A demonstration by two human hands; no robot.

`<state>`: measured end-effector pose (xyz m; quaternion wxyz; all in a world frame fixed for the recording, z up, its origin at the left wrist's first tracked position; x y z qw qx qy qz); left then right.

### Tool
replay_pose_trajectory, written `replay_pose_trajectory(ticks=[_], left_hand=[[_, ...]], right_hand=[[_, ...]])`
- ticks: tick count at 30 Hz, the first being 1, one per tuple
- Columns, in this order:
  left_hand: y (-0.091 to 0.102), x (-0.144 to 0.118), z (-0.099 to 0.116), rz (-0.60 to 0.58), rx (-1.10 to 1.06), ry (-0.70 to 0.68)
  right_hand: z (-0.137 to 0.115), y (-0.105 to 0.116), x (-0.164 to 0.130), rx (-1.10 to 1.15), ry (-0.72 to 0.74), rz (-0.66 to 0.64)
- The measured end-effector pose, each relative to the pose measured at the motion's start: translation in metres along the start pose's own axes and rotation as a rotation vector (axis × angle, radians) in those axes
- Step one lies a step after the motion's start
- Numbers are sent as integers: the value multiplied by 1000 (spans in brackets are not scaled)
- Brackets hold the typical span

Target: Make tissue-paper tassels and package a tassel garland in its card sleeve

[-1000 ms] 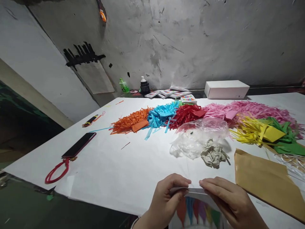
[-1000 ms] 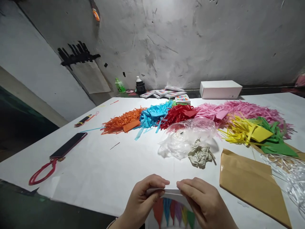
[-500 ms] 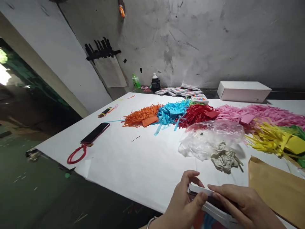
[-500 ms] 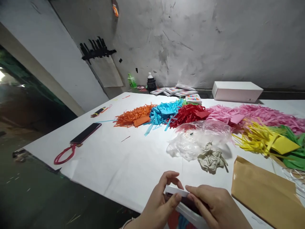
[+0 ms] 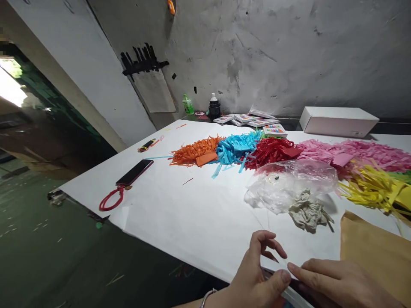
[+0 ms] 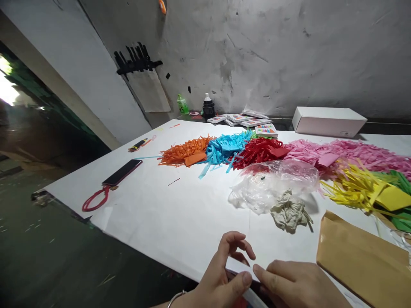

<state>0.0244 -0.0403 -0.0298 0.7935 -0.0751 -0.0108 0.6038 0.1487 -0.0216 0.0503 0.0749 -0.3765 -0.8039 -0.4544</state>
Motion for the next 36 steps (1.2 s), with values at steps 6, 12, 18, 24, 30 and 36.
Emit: replay_pose_trajectory(ticks=[6,12,18,24,30,36], left_hand=[[23,-1,11,111,-47,-16],[25,-10,27,214,244,-235],[-20,-32,62,197,938,-708],[-21,-23,73,203,932,-603],[-25,-27,74,242,919,-629],[-44,-31,79,219,952,-718]], right_hand=[[2,5,-15,11,14,-135],[11,7,-29,-18,-235,-128],[10,-5,-29,127,-347,-165],[26,14,-63,220,-404,94],[28,16,-83,256,-425,249],[20,15,-78,224,-372,274]])
Point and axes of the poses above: each hand's wrist, its own x-axis towards the middle knuckle, its own y-axis out of the back of the hand, z = x × y, the point moved 9 cm from there along x, towards the middle knuckle, and after that the axes turned 11 degrees about y, right-handed, at the moved point
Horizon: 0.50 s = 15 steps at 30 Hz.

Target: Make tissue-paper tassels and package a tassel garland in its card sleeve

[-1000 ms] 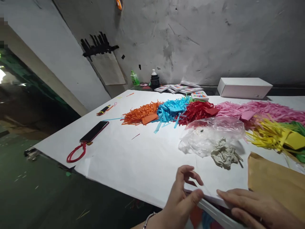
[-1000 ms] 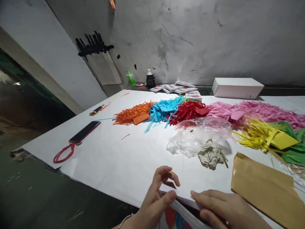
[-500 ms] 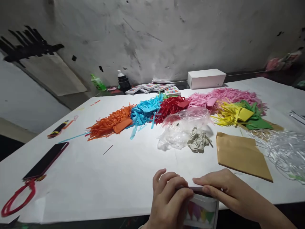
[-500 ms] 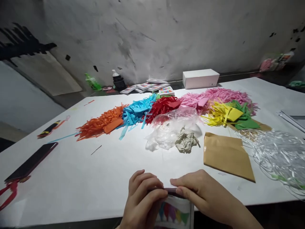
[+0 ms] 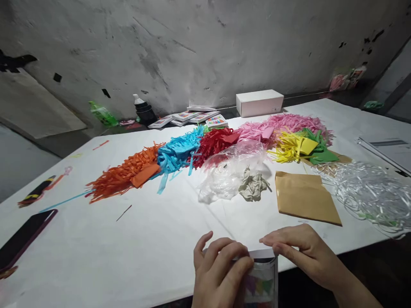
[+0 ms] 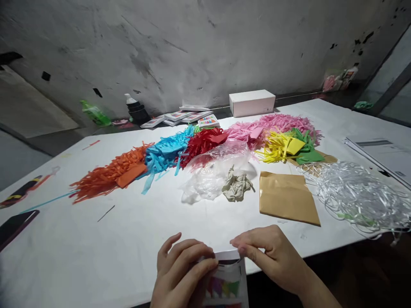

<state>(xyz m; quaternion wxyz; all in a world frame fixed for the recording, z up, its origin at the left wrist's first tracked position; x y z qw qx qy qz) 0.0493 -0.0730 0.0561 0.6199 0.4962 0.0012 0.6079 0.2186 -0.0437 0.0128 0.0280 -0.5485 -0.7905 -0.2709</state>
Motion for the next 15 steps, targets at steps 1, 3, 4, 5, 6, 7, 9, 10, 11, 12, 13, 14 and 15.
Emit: replay_pose_trajectory(ticks=[1,3,4,5,6,7,9,10,11,12,13,14,15], left_hand=[[-2,0,3,2,-7,-25],[-6,1,11,-13,-18,-96],[-9,1,14,-24,-21,-132],[-10,2,16,-33,-24,-163],[-11,3,18,-40,-29,-188],[-12,4,19,-43,-42,-205],[-12,6,20,-48,-76,-224],[-12,7,21,-51,-90,-231],[-12,8,21,-57,-102,-233],[-13,8,20,-66,-110,-230],[-14,8,19,-78,-113,-220],[-17,8,18,-93,-112,-205],[-18,8,17,-101,-115,-191]], right_hand=[[-3,-2,1,4,22,-5],[-8,-5,3,-2,64,-7],[-10,-5,4,-11,82,-1],[-11,-6,5,-20,96,11],[-12,-6,5,-30,104,25],[-12,-5,4,-36,107,39],[-12,-4,4,-44,114,63],[-13,-4,4,-48,125,71],[-15,-4,3,-54,139,73],[-16,-4,3,-62,159,73],[-19,-4,3,-74,181,69],[-21,-4,3,-88,206,63],[-24,-5,2,-102,232,56]])
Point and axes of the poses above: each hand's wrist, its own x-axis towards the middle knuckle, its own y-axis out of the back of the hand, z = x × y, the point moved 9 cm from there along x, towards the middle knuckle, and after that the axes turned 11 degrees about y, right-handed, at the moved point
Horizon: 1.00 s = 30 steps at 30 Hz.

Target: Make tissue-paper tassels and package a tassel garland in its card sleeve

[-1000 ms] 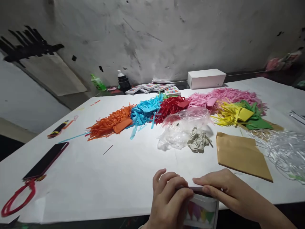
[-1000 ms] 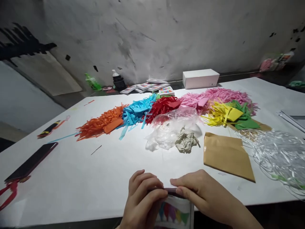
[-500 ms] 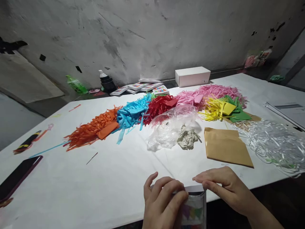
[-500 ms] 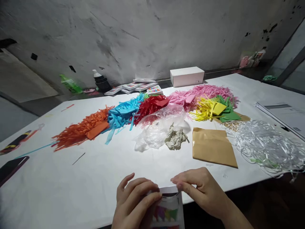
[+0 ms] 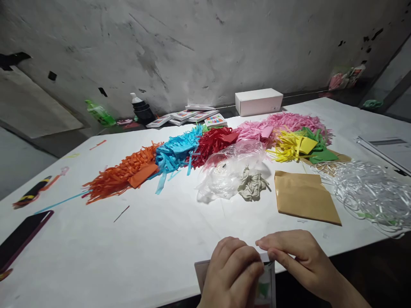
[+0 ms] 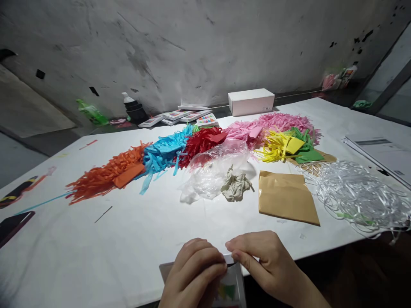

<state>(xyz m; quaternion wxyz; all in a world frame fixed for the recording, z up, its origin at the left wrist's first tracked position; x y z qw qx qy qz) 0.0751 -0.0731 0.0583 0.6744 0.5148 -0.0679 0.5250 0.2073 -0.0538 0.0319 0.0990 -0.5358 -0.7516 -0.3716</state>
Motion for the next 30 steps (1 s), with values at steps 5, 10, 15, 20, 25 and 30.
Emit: replay_pose_trajectory(ticks=[5,10,15,20,25,30], left_hand=[[3,-3,-2,51,-31,14],[0,0,0,-45,-32,8],[-3,0,1,-53,-74,-2],[-6,-1,0,-58,-72,13],[-4,0,4,-36,-42,-14],[-2,5,8,14,33,15]], right_hand=[[-9,0,1,-46,84,-4],[-3,-1,1,-46,16,-39],[0,-1,1,-18,5,-69],[-5,0,2,-27,57,-65],[-8,1,4,-18,66,-59],[-11,0,4,-44,62,-99]])
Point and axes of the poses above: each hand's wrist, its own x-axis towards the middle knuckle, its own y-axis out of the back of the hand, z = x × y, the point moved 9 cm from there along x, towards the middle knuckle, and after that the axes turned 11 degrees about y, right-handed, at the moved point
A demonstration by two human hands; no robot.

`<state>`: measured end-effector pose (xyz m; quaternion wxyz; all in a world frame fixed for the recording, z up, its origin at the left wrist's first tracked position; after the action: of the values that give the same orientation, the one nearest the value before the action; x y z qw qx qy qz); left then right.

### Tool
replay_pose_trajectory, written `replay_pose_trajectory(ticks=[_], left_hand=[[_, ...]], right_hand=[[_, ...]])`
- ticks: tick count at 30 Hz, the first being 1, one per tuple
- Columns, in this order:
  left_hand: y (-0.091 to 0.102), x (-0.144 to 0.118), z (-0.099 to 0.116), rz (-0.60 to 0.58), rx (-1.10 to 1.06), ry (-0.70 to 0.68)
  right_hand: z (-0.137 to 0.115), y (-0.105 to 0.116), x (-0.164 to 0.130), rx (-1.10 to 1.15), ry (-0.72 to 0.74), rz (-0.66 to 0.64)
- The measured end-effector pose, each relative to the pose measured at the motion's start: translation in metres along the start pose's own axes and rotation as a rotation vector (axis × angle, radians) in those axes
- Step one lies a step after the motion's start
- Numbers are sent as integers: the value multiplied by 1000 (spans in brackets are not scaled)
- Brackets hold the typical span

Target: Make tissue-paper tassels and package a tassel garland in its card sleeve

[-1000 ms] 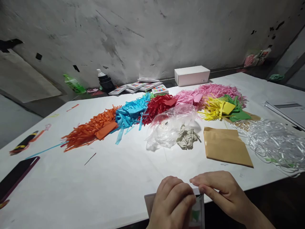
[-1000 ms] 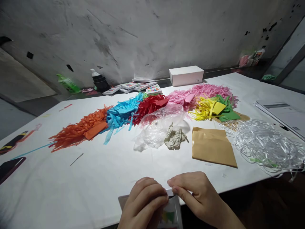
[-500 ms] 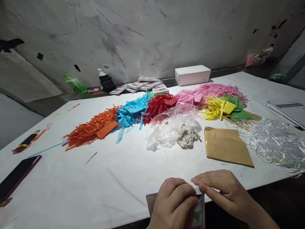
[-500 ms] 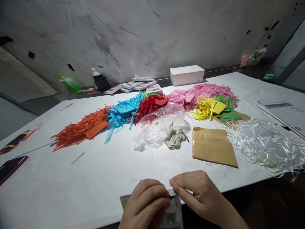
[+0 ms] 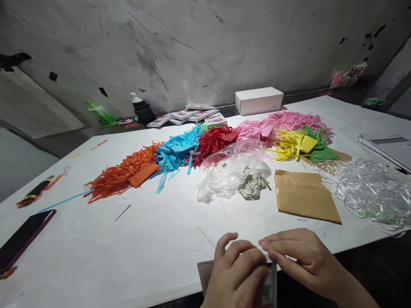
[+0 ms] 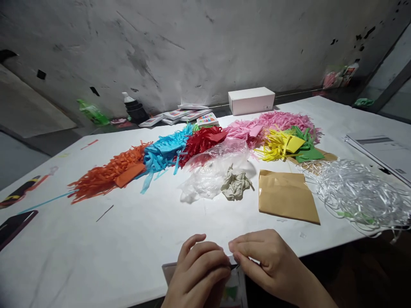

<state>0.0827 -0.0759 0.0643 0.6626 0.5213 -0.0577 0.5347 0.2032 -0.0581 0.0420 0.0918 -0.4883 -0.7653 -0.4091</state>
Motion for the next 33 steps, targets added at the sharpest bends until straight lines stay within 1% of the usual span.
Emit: replay_pose_trajectory(ticks=[3,9,13,15,17,19,20,24,27,33], left_hand=[[-1,1,1,-10,16,20],[-2,0,0,-32,0,1],[0,-1,-2,-22,4,22],[-3,-4,-3,-34,15,39],[-3,-6,-4,-3,27,57],[-1,-7,-4,46,23,62],[0,-6,-3,53,17,57],[-4,-3,3,-18,15,25],[-1,-2,6,9,9,13],[-4,-4,6,39,13,5]], right_hand=[[0,-1,0,-8,-22,-23],[6,0,0,29,-102,8],[1,-2,1,7,-69,-37],[-2,-3,1,6,-39,-61],[-4,-4,1,20,-23,-75],[-3,-5,-1,35,-35,-75],[-1,-4,-3,40,-54,-68],[5,-1,-6,53,-119,-37],[3,-2,-4,79,-112,-49],[-1,-2,-1,69,-106,-44]])
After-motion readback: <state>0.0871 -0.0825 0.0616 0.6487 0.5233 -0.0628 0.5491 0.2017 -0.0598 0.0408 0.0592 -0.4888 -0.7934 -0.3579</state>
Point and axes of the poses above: each hand's wrist, its own x-axis towards the middle knuckle, its own y-axis out of the back of the hand, z = x × y, the point moved 9 cm from there along x, towards the middle knuckle, and after that the axes turned 11 degrees about y, right-handed, at the moved point
